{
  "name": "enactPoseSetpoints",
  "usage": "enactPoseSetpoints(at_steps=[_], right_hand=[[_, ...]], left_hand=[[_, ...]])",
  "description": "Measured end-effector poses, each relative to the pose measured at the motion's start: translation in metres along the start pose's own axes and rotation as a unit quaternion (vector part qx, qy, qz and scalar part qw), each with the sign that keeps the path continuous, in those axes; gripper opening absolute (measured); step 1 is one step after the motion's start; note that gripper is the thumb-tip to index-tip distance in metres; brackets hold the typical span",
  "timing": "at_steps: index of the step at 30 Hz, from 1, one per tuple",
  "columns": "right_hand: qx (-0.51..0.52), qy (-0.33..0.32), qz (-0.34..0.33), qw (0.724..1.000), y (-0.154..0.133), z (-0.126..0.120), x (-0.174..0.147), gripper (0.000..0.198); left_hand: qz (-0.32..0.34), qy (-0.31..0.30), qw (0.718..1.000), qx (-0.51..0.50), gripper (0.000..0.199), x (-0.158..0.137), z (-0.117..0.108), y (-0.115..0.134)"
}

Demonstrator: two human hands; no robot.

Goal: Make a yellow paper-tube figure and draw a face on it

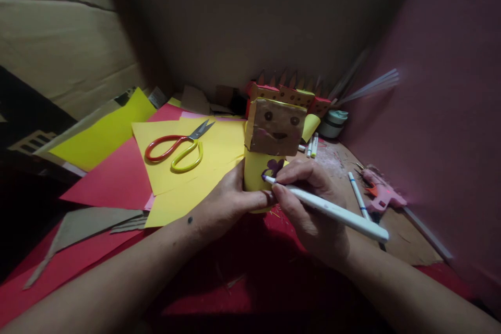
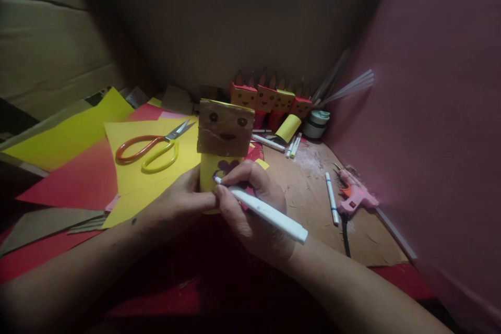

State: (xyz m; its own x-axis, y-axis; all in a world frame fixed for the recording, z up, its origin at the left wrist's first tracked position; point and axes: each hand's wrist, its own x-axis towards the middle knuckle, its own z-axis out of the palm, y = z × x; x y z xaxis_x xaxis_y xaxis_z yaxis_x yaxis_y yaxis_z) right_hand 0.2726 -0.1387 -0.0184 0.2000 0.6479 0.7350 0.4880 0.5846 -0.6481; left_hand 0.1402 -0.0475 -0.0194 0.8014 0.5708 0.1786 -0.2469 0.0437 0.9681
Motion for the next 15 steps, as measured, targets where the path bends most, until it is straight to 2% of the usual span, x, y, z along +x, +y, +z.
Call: enactPoseSetpoints(at_steps=[15], right_hand=[[0.017, -0.002, 0.009, 1.0, 0.0017, 0.0002, -0.0019, 0.015]], left_hand=[[-0.007, 0.001, 1.0, -0.013, 0.03, 0.0011, -0.0007, -0.0023]])
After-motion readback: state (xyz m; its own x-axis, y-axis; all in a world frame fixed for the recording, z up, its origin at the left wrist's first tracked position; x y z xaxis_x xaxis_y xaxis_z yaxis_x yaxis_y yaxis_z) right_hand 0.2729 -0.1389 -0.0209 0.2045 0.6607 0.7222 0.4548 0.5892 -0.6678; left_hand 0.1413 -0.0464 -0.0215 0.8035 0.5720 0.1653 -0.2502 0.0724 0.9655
